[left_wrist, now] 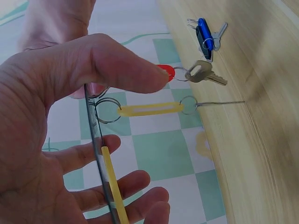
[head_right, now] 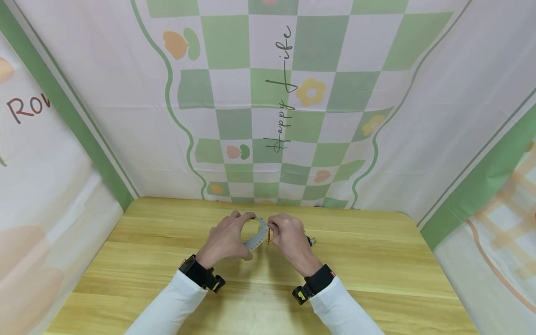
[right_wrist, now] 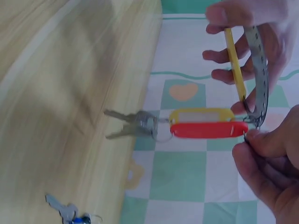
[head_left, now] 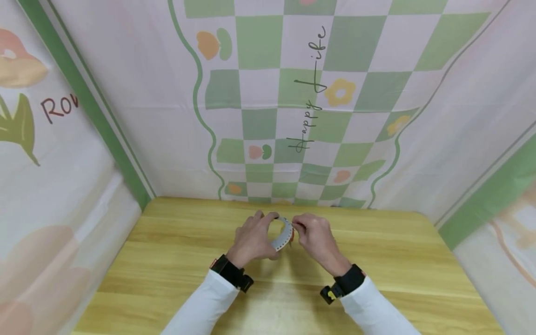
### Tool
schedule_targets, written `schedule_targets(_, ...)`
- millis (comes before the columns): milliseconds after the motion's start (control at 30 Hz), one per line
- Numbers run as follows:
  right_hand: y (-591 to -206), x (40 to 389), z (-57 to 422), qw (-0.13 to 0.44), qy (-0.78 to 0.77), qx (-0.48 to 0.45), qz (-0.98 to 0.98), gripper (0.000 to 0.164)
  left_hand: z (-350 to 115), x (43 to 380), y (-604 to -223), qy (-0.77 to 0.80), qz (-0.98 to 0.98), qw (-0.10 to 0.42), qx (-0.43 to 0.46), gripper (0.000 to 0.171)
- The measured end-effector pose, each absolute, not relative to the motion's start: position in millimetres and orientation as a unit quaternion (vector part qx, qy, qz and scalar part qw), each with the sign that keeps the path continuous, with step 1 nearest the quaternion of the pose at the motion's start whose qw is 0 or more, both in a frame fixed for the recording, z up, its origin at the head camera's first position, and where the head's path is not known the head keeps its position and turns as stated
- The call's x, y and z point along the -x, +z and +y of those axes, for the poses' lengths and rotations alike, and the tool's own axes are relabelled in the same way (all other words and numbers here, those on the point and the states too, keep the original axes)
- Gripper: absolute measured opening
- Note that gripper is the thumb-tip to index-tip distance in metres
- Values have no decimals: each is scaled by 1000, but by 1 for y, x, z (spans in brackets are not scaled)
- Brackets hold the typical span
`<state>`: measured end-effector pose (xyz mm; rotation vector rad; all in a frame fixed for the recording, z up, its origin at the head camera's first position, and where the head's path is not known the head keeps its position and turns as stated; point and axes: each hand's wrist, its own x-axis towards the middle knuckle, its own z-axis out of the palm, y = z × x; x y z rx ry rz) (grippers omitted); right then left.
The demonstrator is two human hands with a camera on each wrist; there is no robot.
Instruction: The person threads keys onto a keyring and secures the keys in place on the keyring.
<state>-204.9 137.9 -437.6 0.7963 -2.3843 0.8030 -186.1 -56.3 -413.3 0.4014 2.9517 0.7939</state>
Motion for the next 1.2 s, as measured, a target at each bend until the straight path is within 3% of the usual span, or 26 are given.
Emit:
schedule_targets(300, -436, 208, 142, 238, 280, -338, -866, 17, -57, 186, -411, 259, 956, 39, -134, 96)
schedule_targets(733, -436, 200, 135, 258, 298, -247, -885, 7, -58, 187, -412, 275, 952, 32, -128, 98)
schedule_targets(1200, -433, 209, 140, 243, 293, -327, -865, 17, -57, 187, -408, 266, 954, 41, -134, 97)
